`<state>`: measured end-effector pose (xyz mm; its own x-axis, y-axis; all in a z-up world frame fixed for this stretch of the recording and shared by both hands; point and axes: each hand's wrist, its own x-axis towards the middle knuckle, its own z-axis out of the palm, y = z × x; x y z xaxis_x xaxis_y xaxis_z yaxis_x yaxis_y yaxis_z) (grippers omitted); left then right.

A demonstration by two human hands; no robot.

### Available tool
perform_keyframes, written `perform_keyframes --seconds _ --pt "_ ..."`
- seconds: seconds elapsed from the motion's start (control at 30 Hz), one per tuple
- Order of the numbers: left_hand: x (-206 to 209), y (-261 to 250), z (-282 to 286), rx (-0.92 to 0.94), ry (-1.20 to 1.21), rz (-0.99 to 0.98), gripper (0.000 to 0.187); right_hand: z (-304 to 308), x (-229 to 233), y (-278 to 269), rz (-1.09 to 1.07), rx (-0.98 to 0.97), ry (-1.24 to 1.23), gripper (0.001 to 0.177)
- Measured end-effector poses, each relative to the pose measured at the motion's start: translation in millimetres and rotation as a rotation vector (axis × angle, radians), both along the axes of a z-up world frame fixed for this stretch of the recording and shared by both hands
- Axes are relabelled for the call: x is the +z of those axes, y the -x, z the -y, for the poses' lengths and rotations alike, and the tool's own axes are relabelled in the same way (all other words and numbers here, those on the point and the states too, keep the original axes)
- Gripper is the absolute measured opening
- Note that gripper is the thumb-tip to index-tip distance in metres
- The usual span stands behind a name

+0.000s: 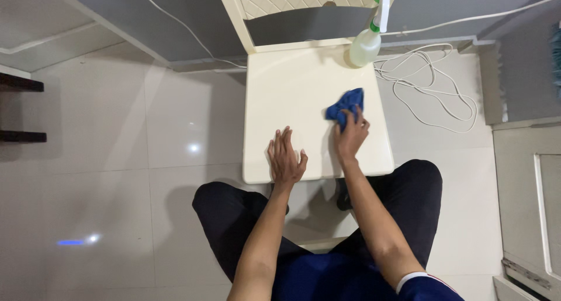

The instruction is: The person wipes the seat and the wooden frame of a chair using a cloth and a cleaning spray bottle.

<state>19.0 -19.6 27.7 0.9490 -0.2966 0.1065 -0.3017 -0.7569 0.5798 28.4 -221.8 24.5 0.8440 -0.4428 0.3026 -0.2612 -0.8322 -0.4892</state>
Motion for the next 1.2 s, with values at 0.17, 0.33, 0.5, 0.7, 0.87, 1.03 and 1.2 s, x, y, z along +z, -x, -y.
perform_keyframes --seconds 0.17,0.33,0.5,0.7,0.87,1.03,1.2 --pt "-11 3 -6 0.004 0.143 0.070 0.075 -37 15 34 -0.189 0.705 -0.005 0.043" --pt "-24 7 -9 0.002 0.236 0.092 0.082 6 14 37 -0.164 0.437 0.051 0.046" --pt "-23 8 -10 0.000 0.275 0.053 0.082 -16 3 47 -0.081 0.027 0.032 0.050" --pt "-18 9 -15 -0.006 0.362 -0.011 0.081 -10 18 87 -0.243 0.743 0.085 0.049" --pt "-18 9 -17 -0.036 0.353 -0.015 0.077 5 16 81 -0.116 0.181 0.040 0.050" --pt "-26 8 -14 -0.070 0.219 0.029 0.076 -32 10 88 -0.194 0.196 0.106 0.053" --pt "-26 8 -19 -0.039 0.377 -0.010 0.077 -17 18 92 -0.331 0.783 0.105 0.052"
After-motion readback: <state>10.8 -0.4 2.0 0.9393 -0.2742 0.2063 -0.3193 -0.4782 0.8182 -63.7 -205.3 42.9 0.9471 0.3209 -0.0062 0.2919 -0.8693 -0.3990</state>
